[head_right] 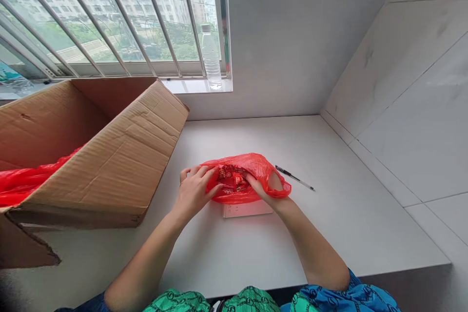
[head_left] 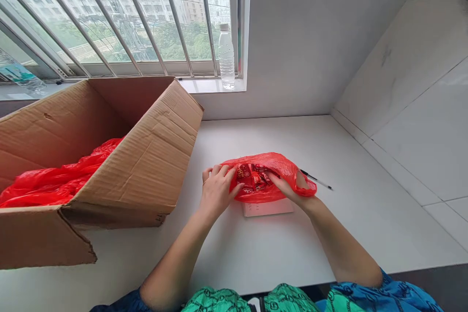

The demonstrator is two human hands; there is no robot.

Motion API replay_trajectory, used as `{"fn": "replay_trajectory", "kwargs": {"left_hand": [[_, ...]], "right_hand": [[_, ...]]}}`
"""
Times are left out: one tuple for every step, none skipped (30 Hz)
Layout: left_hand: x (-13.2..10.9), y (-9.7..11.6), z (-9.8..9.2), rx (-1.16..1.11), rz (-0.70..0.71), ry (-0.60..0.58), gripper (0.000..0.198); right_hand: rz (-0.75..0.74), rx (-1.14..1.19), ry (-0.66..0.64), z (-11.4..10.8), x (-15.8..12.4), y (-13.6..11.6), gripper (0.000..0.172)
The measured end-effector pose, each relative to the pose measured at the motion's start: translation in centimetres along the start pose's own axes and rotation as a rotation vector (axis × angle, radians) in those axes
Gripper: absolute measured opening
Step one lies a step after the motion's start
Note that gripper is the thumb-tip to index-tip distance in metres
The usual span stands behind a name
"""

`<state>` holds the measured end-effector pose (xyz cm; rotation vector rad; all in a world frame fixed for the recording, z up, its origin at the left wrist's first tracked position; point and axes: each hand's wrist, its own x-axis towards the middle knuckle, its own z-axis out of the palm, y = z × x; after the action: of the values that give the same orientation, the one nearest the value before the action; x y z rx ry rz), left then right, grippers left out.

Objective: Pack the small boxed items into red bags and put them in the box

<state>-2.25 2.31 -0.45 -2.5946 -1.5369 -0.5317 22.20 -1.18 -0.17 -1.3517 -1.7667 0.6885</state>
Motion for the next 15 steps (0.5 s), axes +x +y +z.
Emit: {"fn": "replay_trajectory", "kwargs": {"left_hand": [[0.0,-0.1,0.1,0.013,-0.005,0.015,0.034],[-0.1,-0.1,0.2,0.032,-0.008,0.023,0.034],[-0.2,-0.1,0.3,0.053,-0.011,0.028,0.035],[-0.2,-0.1,0.3,0.073,-0.016,0.032,0.037],[-0.2,0.0,0.3,0.084,-0.021,0.038,0.04],[-0.2,0.2,0.3,0.084,-0.025,0.049,0.042],[-0.2,0.4,0.3,0.075,-0.025,0.063,0.042],[-0.1,0.6,0.2,0.058,-0.019,0.079,0.04],[-0.1,0.7,0.1,0.039,-0.009,0.093,0.038],[0.0,0.9,0.0,0.022,0.002,0.106,0.034],[0.0,1.0,0.0,0.008,0.012,0.113,0.029],[0.1,1.1,0.0,-0.004,0.021,0.116,0.026],[0.1,1.1,0.0,-0.014,0.028,0.115,0.023],[0.1,1.1,0.1,-0.024,0.033,0.112,0.021],[0.1,1.1,0.1,-0.036,0.038,0.108,0.02]], "right_hand": [[0.004,0.015,0.007,0.1,0.0,0.1,0.03],[0.012,0.034,0.016,0.2,0.0,0.1,0.03],[0.023,0.05,0.028,0.3,-0.1,0.3,0.029],[0.036,0.058,0.041,0.4,-0.1,0.4,0.027],[0.054,0.066,0.055,0.6,0.0,0.5,0.024],[0.071,0.067,0.065,0.8,0.1,0.7,0.022],[0.084,0.051,0.069,1.0,0.2,0.8,0.021],[0.091,0.021,0.069,1.2,0.4,1.0,0.021],[0.091,-0.018,0.064,1.4,0.7,1.1,0.021],[0.088,-0.055,0.056,1.7,1.0,1.2,0.022],[0.082,-0.083,0.044,2.1,1.3,1.2,0.023],[0.076,-0.099,0.032,2.5,1.7,1.2,0.023],[0.068,-0.108,0.017,3.0,2.1,1.2,0.023],[0.058,-0.12,0.003,3.6,2.6,1.1,0.022],[0.048,-0.142,-0.008,4.2,3.1,1.0,0.021]]}}
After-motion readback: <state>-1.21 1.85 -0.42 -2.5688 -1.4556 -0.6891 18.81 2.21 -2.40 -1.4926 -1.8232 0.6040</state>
